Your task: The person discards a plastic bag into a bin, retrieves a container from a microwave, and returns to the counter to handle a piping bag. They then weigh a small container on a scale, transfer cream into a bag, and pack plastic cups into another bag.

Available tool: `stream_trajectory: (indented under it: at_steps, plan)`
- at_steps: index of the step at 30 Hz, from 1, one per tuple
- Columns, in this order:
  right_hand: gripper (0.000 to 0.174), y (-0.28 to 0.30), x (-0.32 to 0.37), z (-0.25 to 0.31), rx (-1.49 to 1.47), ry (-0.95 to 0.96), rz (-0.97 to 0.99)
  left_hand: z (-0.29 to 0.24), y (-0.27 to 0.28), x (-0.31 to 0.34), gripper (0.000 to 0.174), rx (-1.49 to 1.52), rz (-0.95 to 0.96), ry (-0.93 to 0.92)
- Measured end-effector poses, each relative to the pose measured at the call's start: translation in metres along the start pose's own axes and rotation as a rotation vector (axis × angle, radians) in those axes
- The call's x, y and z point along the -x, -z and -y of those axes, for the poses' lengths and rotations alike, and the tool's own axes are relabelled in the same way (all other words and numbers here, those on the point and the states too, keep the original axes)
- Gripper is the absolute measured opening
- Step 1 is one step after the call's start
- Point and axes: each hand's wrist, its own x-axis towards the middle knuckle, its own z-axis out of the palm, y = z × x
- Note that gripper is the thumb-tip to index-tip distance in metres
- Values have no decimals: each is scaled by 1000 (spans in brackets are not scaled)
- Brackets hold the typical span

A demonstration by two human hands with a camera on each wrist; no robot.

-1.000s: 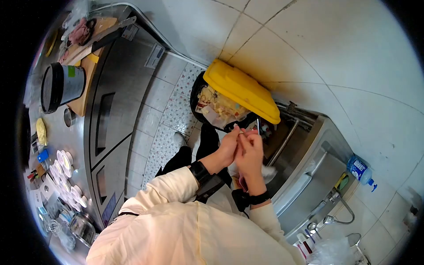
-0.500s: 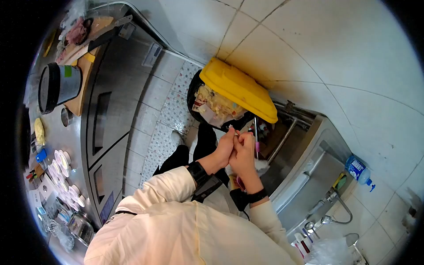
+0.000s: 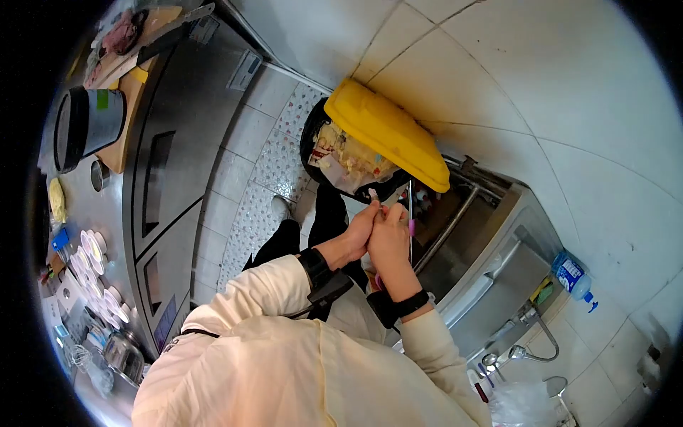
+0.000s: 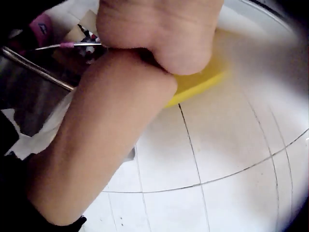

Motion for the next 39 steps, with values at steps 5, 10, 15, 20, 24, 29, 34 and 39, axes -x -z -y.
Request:
stream_trajectory:
  at_steps: [5,10,15,20,24,29,34,39]
  plan:
    - [21,-9,1,-1,89,-47,1,7,6,-5,27,-7,-28,-28]
    - [26,-28,-3,-18,-82,-66,68,2,18,-11,37,-115,63,5]
    - [54,-117,-30,-100,-292,-203,172,-2,108,-38,32,-1044,114,-292]
    - [50,-196,-60,-144,-380,-216,263,-45,183,35,40,-495,-196,-117]
    - [45,-225,-78,-151,-45,-204,237,-55,261,89,40,-338,-632,-218]
    - [37,-193,-84,-123,92,-81,174,-61,293,140,37,-289,-721,-311]
    - [37,-201,-72,-134,159,-122,238,-51,306,170,34,-288,-703,-307]
    - [38,-224,-50,-160,153,-205,356,-41,314,185,37,-269,-690,-387]
